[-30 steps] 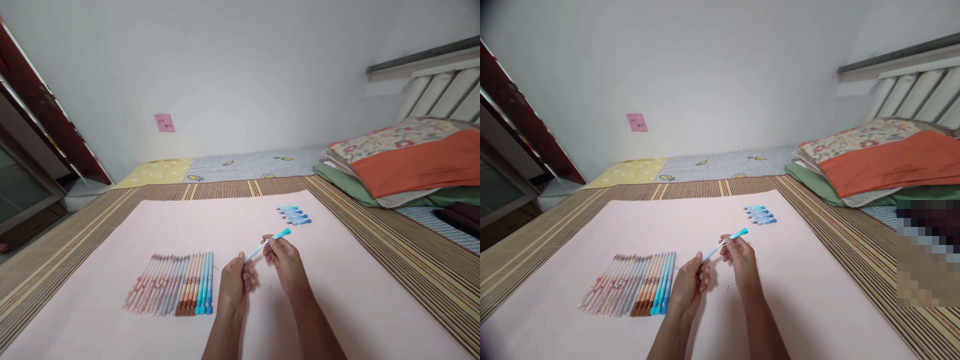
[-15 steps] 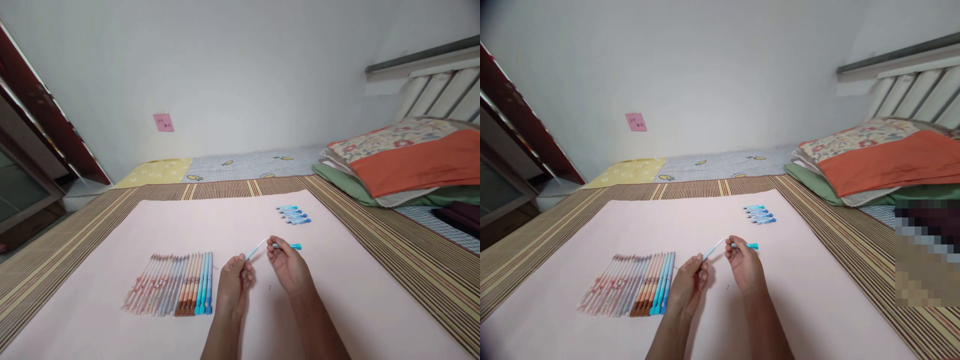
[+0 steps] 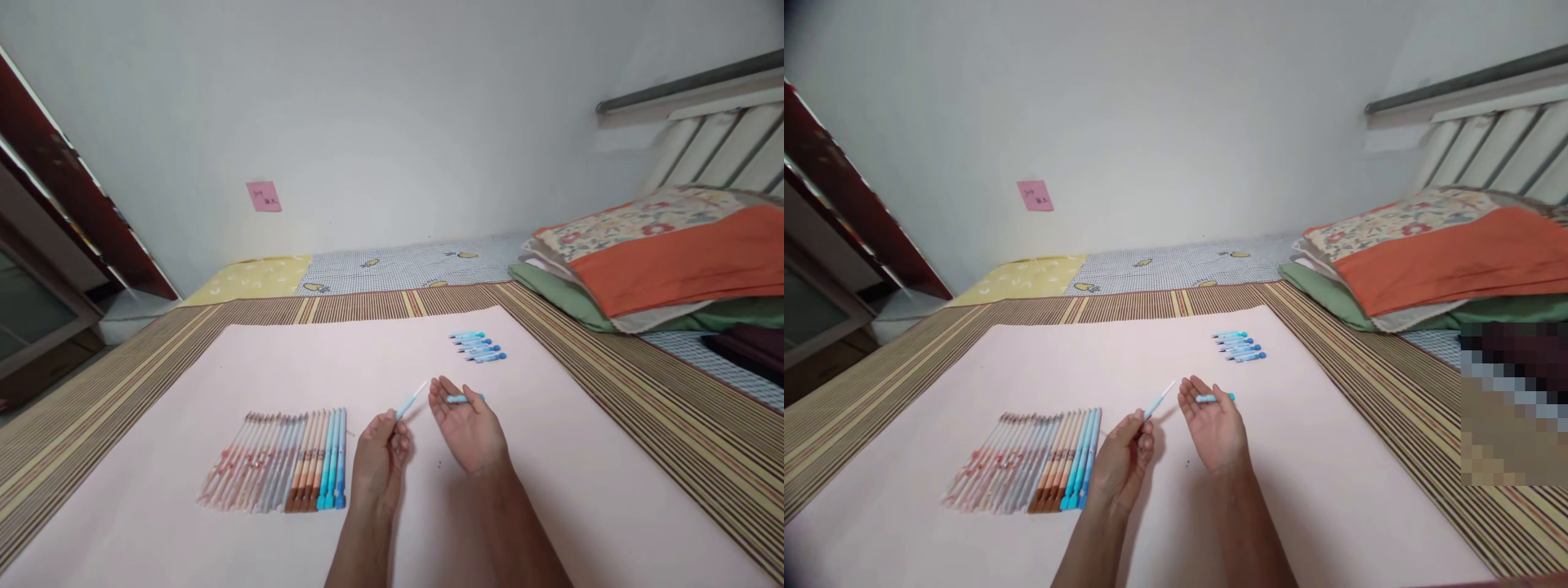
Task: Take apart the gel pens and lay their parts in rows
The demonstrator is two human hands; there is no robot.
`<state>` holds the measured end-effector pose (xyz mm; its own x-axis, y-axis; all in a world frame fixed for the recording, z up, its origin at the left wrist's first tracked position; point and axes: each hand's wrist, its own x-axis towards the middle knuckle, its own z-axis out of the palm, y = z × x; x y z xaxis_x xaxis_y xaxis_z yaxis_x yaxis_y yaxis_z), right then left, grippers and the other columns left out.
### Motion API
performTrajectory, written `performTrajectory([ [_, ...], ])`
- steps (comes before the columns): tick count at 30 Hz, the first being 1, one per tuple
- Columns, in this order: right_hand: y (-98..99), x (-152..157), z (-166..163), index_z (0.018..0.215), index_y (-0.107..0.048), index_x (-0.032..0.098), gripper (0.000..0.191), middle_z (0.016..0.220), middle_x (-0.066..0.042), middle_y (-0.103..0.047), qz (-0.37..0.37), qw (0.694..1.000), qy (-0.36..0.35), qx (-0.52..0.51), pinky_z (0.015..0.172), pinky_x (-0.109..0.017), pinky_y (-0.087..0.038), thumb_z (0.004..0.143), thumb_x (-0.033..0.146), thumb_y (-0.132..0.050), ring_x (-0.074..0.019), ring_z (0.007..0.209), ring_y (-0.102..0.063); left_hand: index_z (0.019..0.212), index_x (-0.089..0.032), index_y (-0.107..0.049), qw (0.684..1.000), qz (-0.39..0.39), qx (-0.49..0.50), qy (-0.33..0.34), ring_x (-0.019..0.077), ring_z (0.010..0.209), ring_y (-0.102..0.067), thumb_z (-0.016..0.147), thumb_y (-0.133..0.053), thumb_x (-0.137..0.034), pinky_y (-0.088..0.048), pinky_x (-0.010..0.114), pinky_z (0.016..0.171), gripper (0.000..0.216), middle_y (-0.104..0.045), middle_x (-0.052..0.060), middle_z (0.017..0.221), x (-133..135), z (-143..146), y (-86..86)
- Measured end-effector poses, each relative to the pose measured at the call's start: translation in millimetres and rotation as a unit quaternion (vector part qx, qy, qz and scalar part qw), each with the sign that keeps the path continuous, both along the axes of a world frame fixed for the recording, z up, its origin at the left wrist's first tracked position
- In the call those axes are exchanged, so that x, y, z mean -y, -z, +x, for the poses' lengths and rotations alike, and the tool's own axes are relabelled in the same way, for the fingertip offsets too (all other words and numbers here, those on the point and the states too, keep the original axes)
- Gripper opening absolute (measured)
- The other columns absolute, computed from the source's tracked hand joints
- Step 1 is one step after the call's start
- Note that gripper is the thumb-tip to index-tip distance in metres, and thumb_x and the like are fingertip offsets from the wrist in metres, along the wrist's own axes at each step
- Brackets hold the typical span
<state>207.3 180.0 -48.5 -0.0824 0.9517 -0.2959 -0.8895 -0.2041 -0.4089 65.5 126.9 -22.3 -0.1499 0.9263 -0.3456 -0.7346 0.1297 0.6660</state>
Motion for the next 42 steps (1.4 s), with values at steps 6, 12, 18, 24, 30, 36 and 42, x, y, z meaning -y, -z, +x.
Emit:
performTrajectory([
  [6,2.0,-0.8,2.9,0.107,-0.069,0.016,0.023,0.1,-0.009,-0.074,0.006,0.999,0.006,-0.036,0.09,-0.031,-0.062,0.089,0.021,-0.055,-0.0168,0.098,-0.071,0.067,-0.013,-0.059,1.0,0.001,-0.008,0.018,0.005,0.046,-0.049,0.065,-0.092,-0.029,-0.04,0.014,0.045,0.036,-0.062,0.001,0.06,-0.9,0.0,2.3],
  [12,-5.5,2.0,0.5,0.114,-0.068,0.014,0.031,0.116,-0.014,-0.072,0.019,0.999,0.017,-0.046,0.099,-0.034,-0.058,0.09,0.023,-0.05,-0.0195,0.118,-0.066,0.075,-0.013,-0.064,1.0,0.017,-0.005,0.013,0.0071,0.052,-0.054,0.054,-0.097,-0.03,-0.041,0.016,0.049,0.043,-0.066,0.002,0.065,-1.4,-0.3,6.3],
  [18,-8.6,3.2,-1.7,0.114,-0.069,0.016,0.035,0.13,-0.014,-0.068,0.045,0.998,0.028,-0.046,0.104,-0.038,-0.054,0.089,0.03,-0.048,-0.0206,0.127,-0.061,0.073,-0.013,-0.064,1.0,0.014,-0.002,0.011,0.0072,0.052,-0.053,0.057,-0.095,-0.029,-0.041,0.017,0.05,0.038,-0.064,0.001,0.064,-1.1,1.5,6.4],
  [24,2.9,-0.2,-1.4,0.1,-0.07,0.018,0.02,0.082,-0.005,-0.068,0.024,0.999,0.004,-0.023,0.065,-0.028,-0.058,0.083,0.021,-0.06,-0.0155,0.076,-0.065,0.076,-0.013,-0.066,1.0,0.022,-0.007,0.02,0.0079,0.053,-0.055,0.058,-0.095,-0.027,-0.041,0.017,0.049,0.037,-0.066,0.003,0.065,-2.0,1.9,9.2],
  [30,-5.0,5.9,-15.8,0.095,-0.07,0.016,0.018,0.059,0.009,-0.036,0.066,0.994,-0.084,0.025,0.039,-0.016,-0.032,0.082,0.029,-0.074,-0.0056,0.046,-0.032,0.085,-0.012,-0.069,1.0,0.01,-0.004,-0.006,0.0111,0.06,-0.062,0.055,-0.096,-0.022,-0.048,0.018,0.056,0.041,-0.071,0.006,0.069,-2.2,3.6,10.2],
  [36,-6.8,10.1,-22.9,0.091,-0.07,0.015,0.032,0.058,0.012,-0.032,0.066,0.993,-0.06,0.084,0.037,-0.013,-0.025,0.07,0.03,-0.089,-0.0029,0.045,-0.026,0.085,-0.012,-0.069,0.999,0.027,-0.045,-0.001,0.0118,0.057,-0.063,0.049,-0.098,-0.031,-0.048,0.021,0.055,0.05,-0.072,0.007,0.069,-0.9,6.4,7.4],
  [42,-7.2,7.3,-12.3,0.092,-0.07,0.015,0.033,0.056,0.013,-0.03,0.058,0.994,-0.004,0.09,0.034,-0.013,-0.022,0.069,0.028,-0.089,-0.0023,0.043,-0.023,0.074,-0.011,-0.065,0.976,0.021,-0.171,0.134,0.0107,0.04,-0.055,0.058,-0.088,-0.054,-0.031,0.021,0.039,0.051,-0.069,0.007,0.062,2.5,0.0,5.7],
])
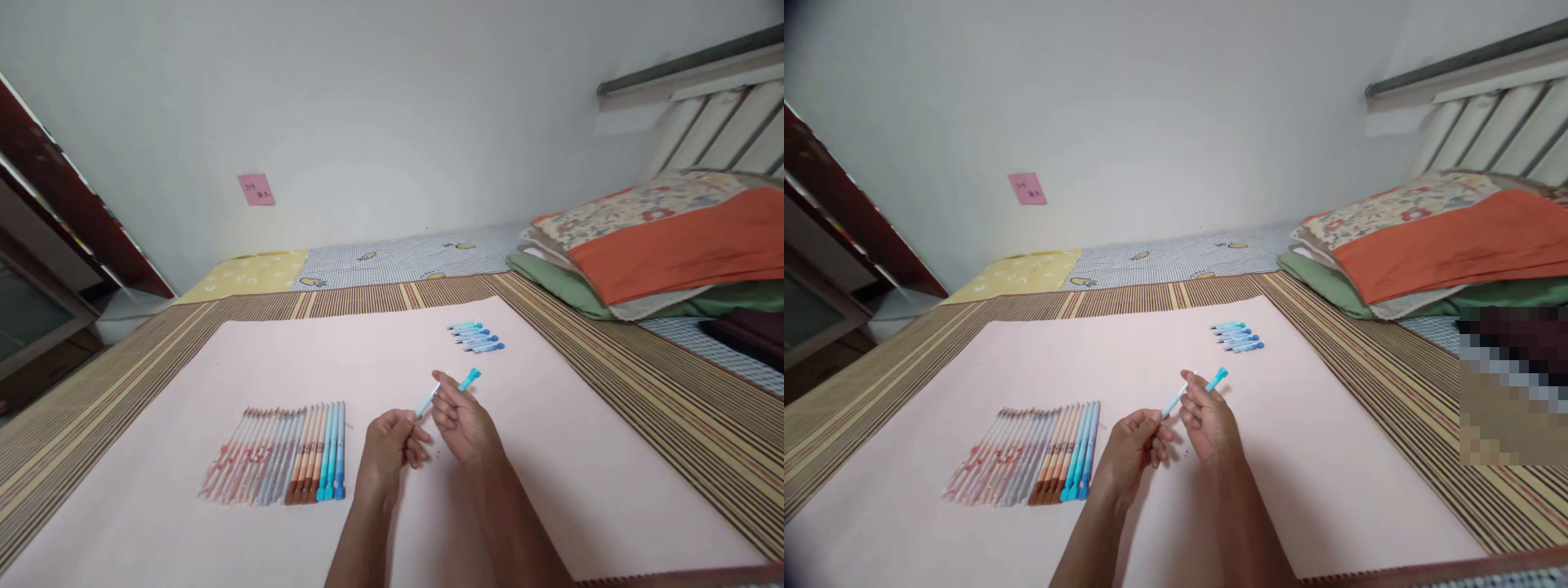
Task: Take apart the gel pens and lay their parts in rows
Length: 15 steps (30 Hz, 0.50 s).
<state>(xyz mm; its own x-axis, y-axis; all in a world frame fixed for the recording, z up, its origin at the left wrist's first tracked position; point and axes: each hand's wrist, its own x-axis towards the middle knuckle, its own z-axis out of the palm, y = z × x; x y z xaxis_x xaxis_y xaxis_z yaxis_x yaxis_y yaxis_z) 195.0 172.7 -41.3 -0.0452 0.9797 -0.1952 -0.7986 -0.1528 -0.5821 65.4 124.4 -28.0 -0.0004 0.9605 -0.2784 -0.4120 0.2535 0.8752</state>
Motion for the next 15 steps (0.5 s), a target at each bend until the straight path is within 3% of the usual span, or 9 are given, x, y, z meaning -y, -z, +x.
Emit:
performTrajectory([
  [7,-5.0,-5.4,24.3,0.095,-0.067,0.02,0.032,0.054,0.014,-0.03,-0.006,0.993,0.098,-0.058,0.034,-0.013,-0.024,0.073,0.03,-0.088,-0.0023,0.042,-0.023,0.078,-0.011,-0.065,0.999,-0.011,0.006,-0.036,0.008,0.039,-0.051,0.059,-0.085,-0.06,-0.027,0.019,0.039,0.056,-0.063,0.0,0.055,-2.0,-10.1,1.9],
  [11,-5.2,-3.0,14.6,0.092,-0.068,0.018,0.038,0.054,0.014,-0.031,-0.014,0.998,0.052,-0.045,0.034,-0.013,-0.019,0.067,0.032,-0.092,-0.0014,0.043,-0.021,0.081,-0.012,-0.065,0.997,-0.001,0.052,-0.055,0.0102,0.048,-0.06,0.057,-0.09,-0.055,-0.035,0.018,0.043,0.056,-0.068,0.003,0.063,-3.5,-8.6,0.0],
  [15,-6.0,3.9,-9.7,0.095,-0.072,0.014,0.049,0.053,0.014,-0.028,-0.008,0.999,-0.001,0.046,0.037,-0.015,-0.014,0.06,0.041,-0.094,-0.0013,0.044,-0.017,0.082,-0.014,-0.064,0.996,-0.005,0.081,-0.037,0.0132,0.058,-0.066,0.055,-0.094,-0.052,-0.045,0.02,0.05,0.056,-0.074,0.007,0.074,-3.0,-6.9,-3.5],
])
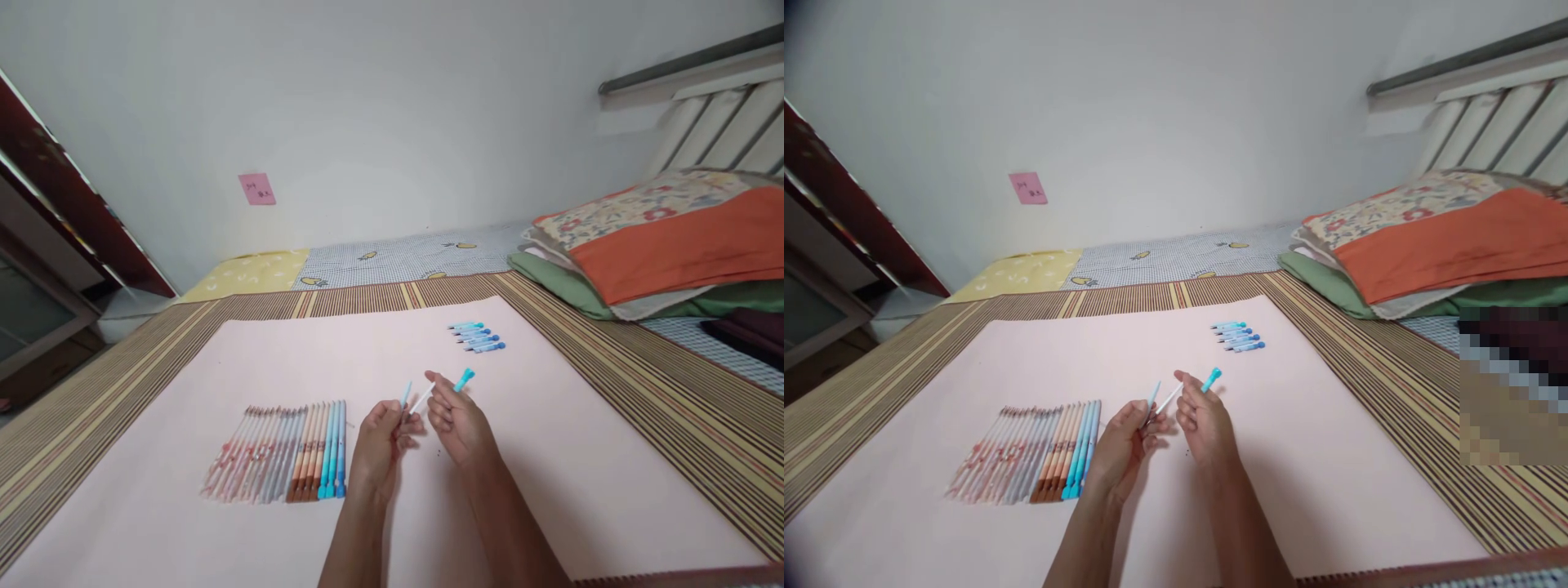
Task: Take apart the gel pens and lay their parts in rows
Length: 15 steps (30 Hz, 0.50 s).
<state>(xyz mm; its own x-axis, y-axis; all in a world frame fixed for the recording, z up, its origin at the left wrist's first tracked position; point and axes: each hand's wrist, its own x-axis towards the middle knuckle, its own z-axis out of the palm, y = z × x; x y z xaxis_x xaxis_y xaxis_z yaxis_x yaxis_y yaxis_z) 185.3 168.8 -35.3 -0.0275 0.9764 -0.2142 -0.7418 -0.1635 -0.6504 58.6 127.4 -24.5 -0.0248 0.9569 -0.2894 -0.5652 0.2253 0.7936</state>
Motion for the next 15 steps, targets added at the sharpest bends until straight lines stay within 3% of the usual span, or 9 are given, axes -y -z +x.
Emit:
performTrajectory([
  [7,-6.3,6.8,-12.9,0.1,-0.074,0.01,0.061,0.05,0.014,-0.021,0.021,0.987,-0.024,0.158,0.043,-0.02,-0.01,0.065,0.059,-0.086,-0.0027,0.046,-0.014,0.077,-0.014,-0.062,1.0,0.028,-0.008,0.008,0.0048,0.045,-0.049,0.058,-0.093,-0.049,-0.03,0.016,0.043,0.051,-0.069,0.003,0.067,1.0,1.1,-2.0],
  [12,-6.8,5.5,-7.4,0.098,-0.074,0.011,0.06,0.05,0.014,-0.022,0.031,0.986,-0.02,0.164,0.044,-0.021,-0.01,0.066,0.06,-0.085,-0.0032,0.047,-0.015,0.081,-0.012,-0.067,0.997,0.051,-0.027,0.052,0.0041,0.046,-0.045,0.062,-0.091,-0.047,-0.024,0.017,0.043,0.047,-0.068,0.004,0.069,0.6,0.8,-1.2],
  [15,-3.4,4.0,-5.6,0.101,-0.073,0.012,0.059,0.052,0.014,-0.023,0.024,0.993,-0.029,0.11,0.043,-0.02,-0.01,0.066,0.057,-0.087,-0.0033,0.047,-0.015,0.082,-0.01,-0.069,0.993,0.065,-0.052,0.081,0.0047,0.046,-0.045,0.063,-0.09,-0.045,-0.024,0.018,0.043,0.045,-0.065,0.003,0.066,0.2,1.1,0.9],
])
